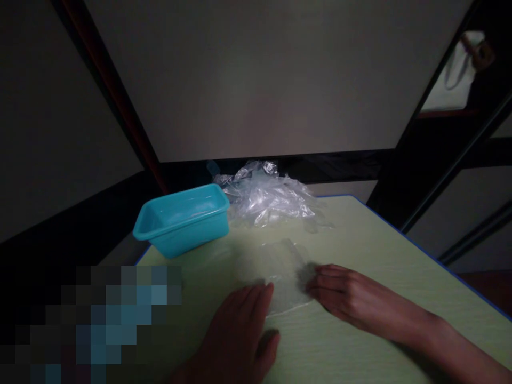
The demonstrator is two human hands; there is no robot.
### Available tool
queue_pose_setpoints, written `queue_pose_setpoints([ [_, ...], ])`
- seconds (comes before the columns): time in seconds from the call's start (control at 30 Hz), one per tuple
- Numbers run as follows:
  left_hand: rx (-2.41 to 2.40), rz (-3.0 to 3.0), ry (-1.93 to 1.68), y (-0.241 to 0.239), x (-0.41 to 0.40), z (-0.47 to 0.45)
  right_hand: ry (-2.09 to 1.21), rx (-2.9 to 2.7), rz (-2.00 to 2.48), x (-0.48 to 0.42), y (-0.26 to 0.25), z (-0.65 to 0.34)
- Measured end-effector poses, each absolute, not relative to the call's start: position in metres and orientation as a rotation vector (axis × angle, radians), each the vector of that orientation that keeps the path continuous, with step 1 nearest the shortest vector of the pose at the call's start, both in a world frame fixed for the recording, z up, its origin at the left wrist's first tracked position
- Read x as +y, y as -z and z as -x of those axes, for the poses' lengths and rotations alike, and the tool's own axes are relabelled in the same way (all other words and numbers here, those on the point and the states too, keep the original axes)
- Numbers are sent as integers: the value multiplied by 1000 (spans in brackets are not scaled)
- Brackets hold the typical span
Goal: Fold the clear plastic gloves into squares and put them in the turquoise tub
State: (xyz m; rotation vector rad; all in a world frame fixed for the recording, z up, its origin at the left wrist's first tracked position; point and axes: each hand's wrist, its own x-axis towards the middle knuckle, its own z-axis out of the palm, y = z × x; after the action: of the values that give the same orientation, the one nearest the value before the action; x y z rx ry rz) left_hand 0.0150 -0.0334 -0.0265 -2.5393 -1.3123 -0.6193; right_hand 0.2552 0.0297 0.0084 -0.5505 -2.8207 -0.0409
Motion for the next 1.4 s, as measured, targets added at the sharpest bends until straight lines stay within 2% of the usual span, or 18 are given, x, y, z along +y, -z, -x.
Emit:
queue_pose_setpoints([
  [0.37, -1356, 2559, 713, 22, -30, -21, -118, -2721, 524, 37, -3, -254],
  [0.77, -1459, 2614, 916, 19, -20, -16, -460, -2480, 639, 37, -4, -252],
  [1.13, -1873, 2499, 1517, 6, -8, -5, -490, -2220, 845, 35, -9, -257],
  [1.27, -1997, 2801, 1640, -11, -7, -2, -530, -2184, 843, 30, -17, -256],
  [1.4, -2189, 3037, 2031, -22, -11, -3, -731, -2078, 827, 22, -22, -254],
])
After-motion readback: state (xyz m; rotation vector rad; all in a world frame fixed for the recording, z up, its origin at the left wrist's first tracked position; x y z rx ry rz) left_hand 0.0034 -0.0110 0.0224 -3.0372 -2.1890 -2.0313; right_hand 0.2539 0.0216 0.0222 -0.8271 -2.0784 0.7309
